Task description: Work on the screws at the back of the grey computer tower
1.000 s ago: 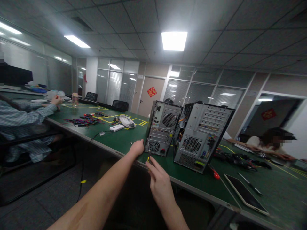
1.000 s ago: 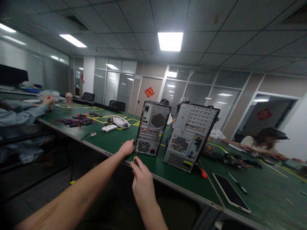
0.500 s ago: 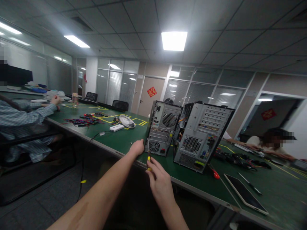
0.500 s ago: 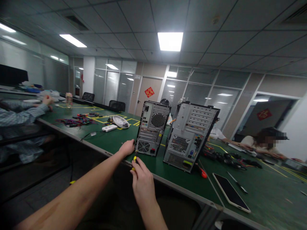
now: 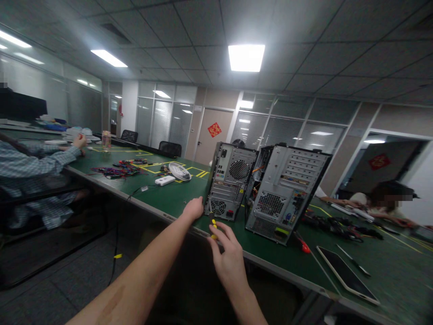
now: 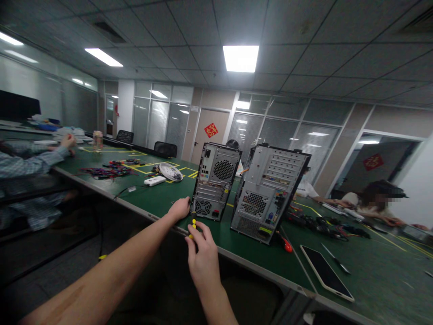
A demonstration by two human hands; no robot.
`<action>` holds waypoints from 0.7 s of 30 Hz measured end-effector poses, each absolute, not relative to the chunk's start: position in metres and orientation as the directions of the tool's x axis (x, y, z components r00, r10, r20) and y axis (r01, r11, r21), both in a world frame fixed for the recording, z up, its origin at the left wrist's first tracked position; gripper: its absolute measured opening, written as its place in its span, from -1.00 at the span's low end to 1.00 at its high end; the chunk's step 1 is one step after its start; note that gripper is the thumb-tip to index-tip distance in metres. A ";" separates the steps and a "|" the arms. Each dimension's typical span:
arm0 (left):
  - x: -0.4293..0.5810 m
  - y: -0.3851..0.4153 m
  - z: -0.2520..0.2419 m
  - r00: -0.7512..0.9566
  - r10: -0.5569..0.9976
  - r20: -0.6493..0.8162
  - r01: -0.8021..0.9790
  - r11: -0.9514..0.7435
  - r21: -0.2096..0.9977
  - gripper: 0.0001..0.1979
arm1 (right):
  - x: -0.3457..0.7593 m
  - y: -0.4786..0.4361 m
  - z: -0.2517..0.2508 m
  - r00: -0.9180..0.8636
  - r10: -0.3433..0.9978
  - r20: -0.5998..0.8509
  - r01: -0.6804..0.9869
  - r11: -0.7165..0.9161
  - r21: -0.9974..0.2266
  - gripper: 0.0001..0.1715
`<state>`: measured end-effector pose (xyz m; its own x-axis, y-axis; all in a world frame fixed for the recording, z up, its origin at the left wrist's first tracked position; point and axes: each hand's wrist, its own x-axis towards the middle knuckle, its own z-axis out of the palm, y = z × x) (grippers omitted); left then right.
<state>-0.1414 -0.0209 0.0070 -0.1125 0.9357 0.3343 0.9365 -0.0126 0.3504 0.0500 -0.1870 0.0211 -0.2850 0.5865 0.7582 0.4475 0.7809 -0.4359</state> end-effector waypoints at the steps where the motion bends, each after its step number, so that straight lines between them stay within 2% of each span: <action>1: -0.142 -0.021 0.006 -0.113 0.936 0.334 0.937 -0.012 0.350 -0.72 | 0.051 -0.187 0.021 -0.293 0.595 0.748 0.447 0.777 -0.443 -0.63; 6: -0.142 -0.020 0.005 -0.120 0.937 0.328 0.936 -0.003 0.351 -0.72 | 0.051 -0.188 0.020 -0.324 0.615 0.719 0.451 0.768 -0.454 -0.57; 21: -0.142 -0.022 0.007 -0.122 0.940 0.319 0.934 0.000 0.357 -0.71 | 0.046 -0.187 0.014 -0.237 0.588 0.773 0.453 0.771 -0.448 -0.66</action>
<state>-0.1416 -0.0216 0.0072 -0.1218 0.9398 0.3193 0.9339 -0.0004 0.3574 0.0458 -0.1865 0.0144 -0.2373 0.5880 0.7733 0.4527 0.7712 -0.4475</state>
